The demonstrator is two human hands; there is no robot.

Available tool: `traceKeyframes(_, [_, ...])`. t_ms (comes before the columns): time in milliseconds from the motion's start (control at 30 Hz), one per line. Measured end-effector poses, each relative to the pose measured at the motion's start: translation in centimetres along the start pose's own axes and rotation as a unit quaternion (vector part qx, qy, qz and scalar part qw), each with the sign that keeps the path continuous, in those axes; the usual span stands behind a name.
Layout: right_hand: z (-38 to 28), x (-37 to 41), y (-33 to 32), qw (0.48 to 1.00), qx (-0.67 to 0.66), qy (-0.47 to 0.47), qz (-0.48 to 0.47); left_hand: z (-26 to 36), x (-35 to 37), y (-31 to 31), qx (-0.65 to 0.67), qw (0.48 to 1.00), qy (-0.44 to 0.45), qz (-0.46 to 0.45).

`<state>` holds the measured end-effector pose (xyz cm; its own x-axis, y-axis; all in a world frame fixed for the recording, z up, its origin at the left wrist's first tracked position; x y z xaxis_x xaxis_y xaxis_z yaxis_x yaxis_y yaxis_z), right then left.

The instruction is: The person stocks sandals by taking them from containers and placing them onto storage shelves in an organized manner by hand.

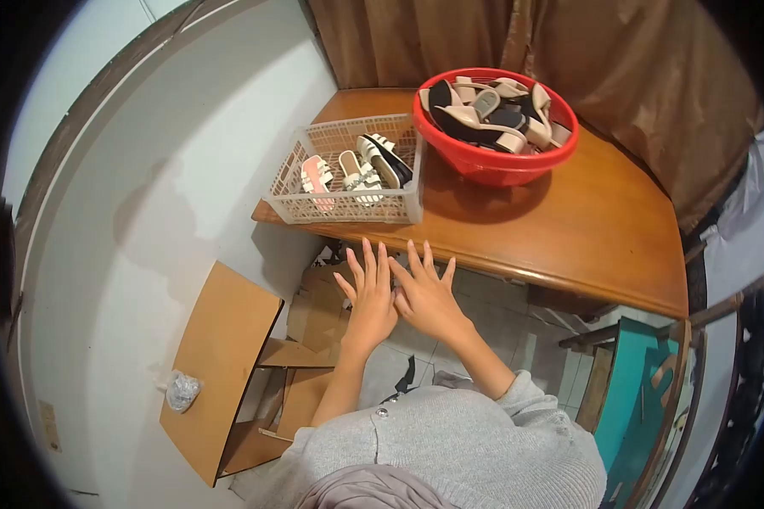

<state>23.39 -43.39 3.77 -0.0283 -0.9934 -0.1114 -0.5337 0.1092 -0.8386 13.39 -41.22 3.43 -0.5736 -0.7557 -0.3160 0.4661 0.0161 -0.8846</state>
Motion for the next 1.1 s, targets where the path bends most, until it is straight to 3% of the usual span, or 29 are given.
traceKeyframes(133, [-1.0, -5.4, 1.8, 0.999, -0.007, -0.039, -0.023, -4.5, -3.0, -0.1, 0.012, 0.998, -0.065, 0.008])
traceKeyframes(300, [-0.7, -10.8, 5.0, 0.999, -0.026, -0.04, -0.017, -12.0, -6.6, -0.1, 0.032, 0.996, -0.084, 0.022])
traceKeyframes(433, [-0.2, -16.3, 4.7, 0.999, -0.026, -0.02, 0.032, -22.0, -12.3, -1.4, 0.081, 0.981, -0.077, 0.157])
traceKeyframes(500, [0.5, -19.8, 4.3, 0.997, -0.032, 0.012, 0.073, -28.6, -17.0, -1.1, 0.082, 0.978, -0.096, 0.169])
traceKeyframes(533, [0.6, -21.5, 4.0, 0.995, -0.029, 0.022, 0.098, -33.6, -19.4, 0.6, 0.112, 0.979, -0.103, 0.135])
traceKeyframes(600, [0.8, -25.0, 4.5, 0.998, -0.033, 0.03, 0.053, -40.5, -23.5, 2.9, 0.081, 0.947, -0.265, -0.159])
traceKeyframes(633, [0.9, -26.7, 5.1, 0.999, -0.041, 0.031, 0.01, -42.5, -25.0, 4.3, 0.083, 0.947, -0.262, -0.165])
traceKeyframes(667, [1.4, -28.4, 6.3, 0.999, 0.043, -0.009, -0.003, -45.1, -25.8, 6.1, 0.043, 0.925, -0.325, -0.19])
traceKeyframes(700, [1.6, -30.3, 6.5, 0.999, 0.045, 0.0, -0.003, -46.7, -26.2, 7.2, 0.001, 0.898, -0.383, -0.215])
traceKeyframes(767, [2.3, -33.1, 9.8, 0.956, 0.087, 0.093, -0.263, -47.2, -26.3, 9.3, -0.014, 0.888, -0.379, -0.259])
traceKeyframes(800, [2.2, -34.8, 10.6, 0.956, 0.086, 0.104, -0.261, -47.5, -26.5, 10.9, -0.074, 0.9, -0.321, -0.287])
traceKeyframes(833, [2.5, -36.2, 12.1, 0.93, 0.171, 0.107, -0.309, -46.9, -26.9, 11.3, -0.132, 0.905, -0.262, -0.308])
traceKeyframes(867, [2.9, -37.0, 13.6, 0.893, 0.253, 0.107, -0.356, -46.6, -26.8, 11.7, -0.09, 0.904, -0.303, -0.288])
traceKeyframes(900, [3.4, -37.6, 15.3, 0.893, 0.251, 0.111, -0.357, -46.3, -27.1, 12.0, -0.089, 0.904, -0.3, -0.292])
traceKeyframes(967, [4.0, -39.7, 17.0, 0.935, 0.269, 0.118, -0.198, -46.1, -27.7, 12.5, -0.115, 0.901, -0.266, -0.324])
traceKeyframes(1000, [4.1, -40.1, 17.5, 0.903, 0.321, 0.17, -0.228, -45.8, -27.8, 12.3, -0.126, 0.901, -0.254, -0.329])
traceKeyframes(1033, [3.6, -40.5, 18.1, 0.903, 0.319, 0.172, -0.228, -46.9, -28.0, 12.8, -0.127, 0.901, -0.252, -0.33])
traceKeyframes(1100, [3.7, -40.8, 18.7, 0.863, 0.399, 0.23, -0.206, -48.9, -29.0, 12.9, -0.001, 0.938, -0.247, -0.244])
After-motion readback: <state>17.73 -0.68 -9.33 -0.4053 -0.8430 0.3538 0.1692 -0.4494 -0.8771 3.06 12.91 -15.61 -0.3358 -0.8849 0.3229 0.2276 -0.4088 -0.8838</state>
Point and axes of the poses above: each hand's wrist, its own x-axis away from the middle knuckle, its own y-axis out of the palm, z = x × y, the point moved 5 cm from there along -x, towards the middle knuckle, and after that the axes turned 10 degrees about y, right-handed, at the moved point
